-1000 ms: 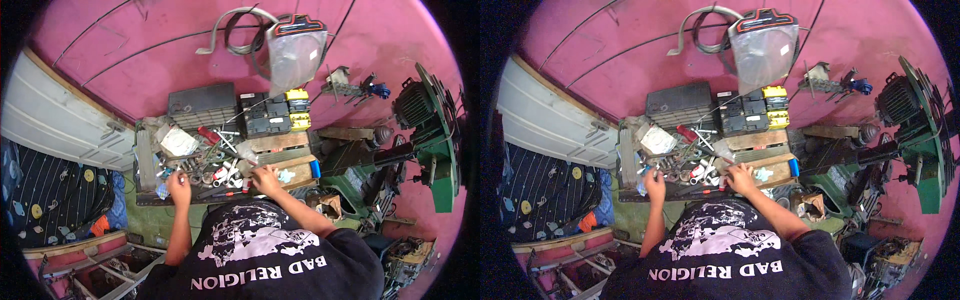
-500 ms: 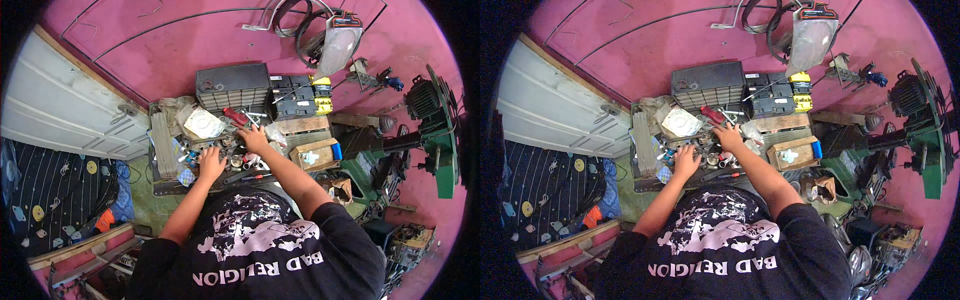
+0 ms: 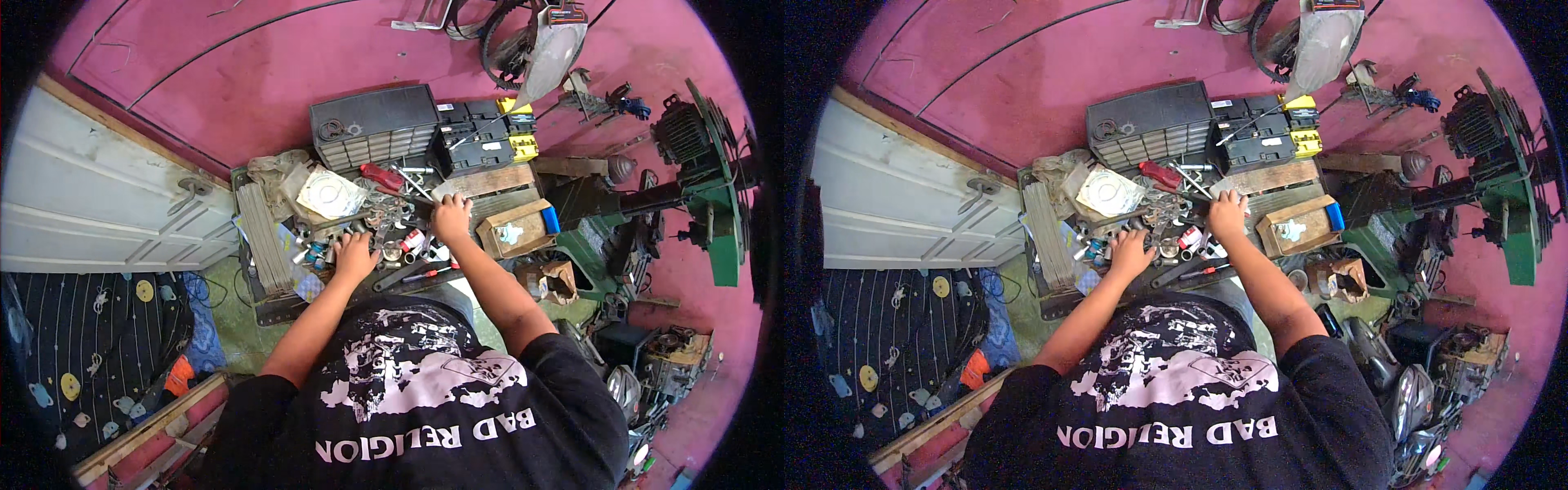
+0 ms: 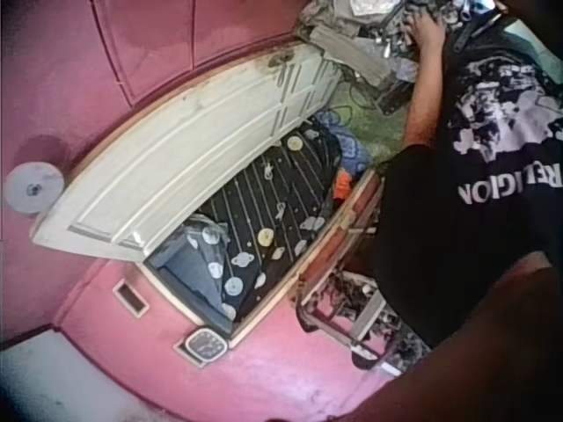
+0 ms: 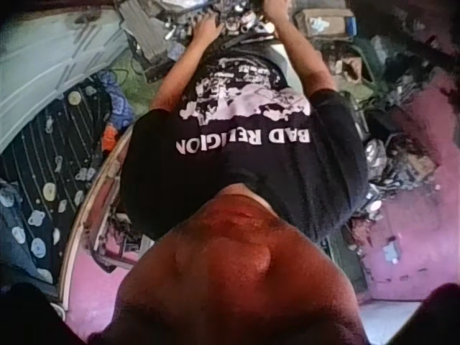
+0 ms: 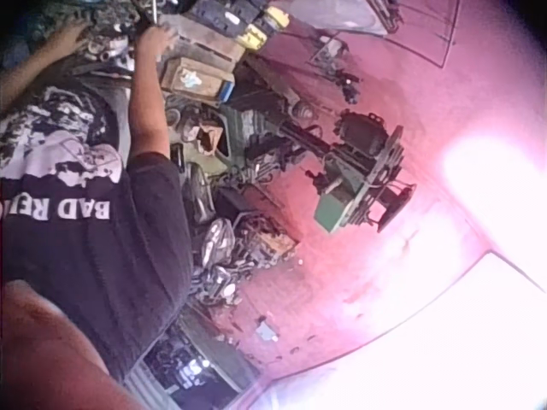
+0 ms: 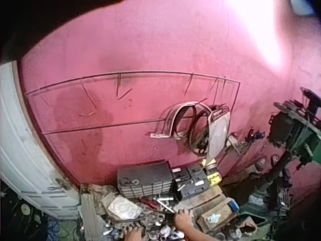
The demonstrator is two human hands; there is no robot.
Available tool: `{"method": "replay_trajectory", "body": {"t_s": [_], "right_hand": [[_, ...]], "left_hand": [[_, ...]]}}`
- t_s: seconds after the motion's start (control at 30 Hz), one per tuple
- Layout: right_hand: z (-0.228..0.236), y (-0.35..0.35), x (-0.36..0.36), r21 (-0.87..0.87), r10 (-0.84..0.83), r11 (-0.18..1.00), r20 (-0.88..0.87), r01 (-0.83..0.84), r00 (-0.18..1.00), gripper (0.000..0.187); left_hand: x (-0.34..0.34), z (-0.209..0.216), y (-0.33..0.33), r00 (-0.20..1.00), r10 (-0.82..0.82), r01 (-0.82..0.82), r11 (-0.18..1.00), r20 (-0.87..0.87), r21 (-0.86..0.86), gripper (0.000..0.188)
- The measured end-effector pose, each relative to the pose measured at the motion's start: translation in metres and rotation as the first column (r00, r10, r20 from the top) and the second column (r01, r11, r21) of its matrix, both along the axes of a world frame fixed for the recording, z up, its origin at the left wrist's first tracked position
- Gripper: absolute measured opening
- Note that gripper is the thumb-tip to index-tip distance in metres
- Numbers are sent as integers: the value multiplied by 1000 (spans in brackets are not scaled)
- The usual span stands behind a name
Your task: The person organizes a cluttered workbench by picking up various tools and parts, inspecting them, and hanging them on a metal rack attached to the wall. They handle items such as wrenches, pliers, belts, and a plastic bag, moving them from the table to the rack.
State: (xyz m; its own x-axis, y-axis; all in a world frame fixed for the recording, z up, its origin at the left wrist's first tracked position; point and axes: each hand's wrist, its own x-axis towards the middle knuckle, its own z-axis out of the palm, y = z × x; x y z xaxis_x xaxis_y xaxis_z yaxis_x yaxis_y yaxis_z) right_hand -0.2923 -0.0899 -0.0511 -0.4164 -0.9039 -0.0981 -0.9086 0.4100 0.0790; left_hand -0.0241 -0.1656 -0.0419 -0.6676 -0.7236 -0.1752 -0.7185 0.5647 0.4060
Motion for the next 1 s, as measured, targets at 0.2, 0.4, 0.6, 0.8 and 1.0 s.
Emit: {"method": "replay_trajectory", "body": {"t_s": [0.2,0.4,0.6,0.8,1.0], "right_hand": [[-13,-25,13,-172,132,977,32,-124,991,43],[7,-35,5,-20,174,985,69,-173,982,31],[11,-18,-29,43,141,988,87,-145,986,27],[22,17,-45,-389,214,912,179,-131,960,24],[69,49,-46,-552,516,773,260,-313,816,38]], "left_hand": [[-26,1,5,999,33,-34,990,-10,-136,56],[-48,-2,-1,993,94,-89,993,72,-77,58],[-54,15,22,981,165,-150,979,101,-139,59],[-74,13,43,954,233,-243,970,-189,-32,56],[-99,49,56,597,412,21,850,-688,527,49]]}}
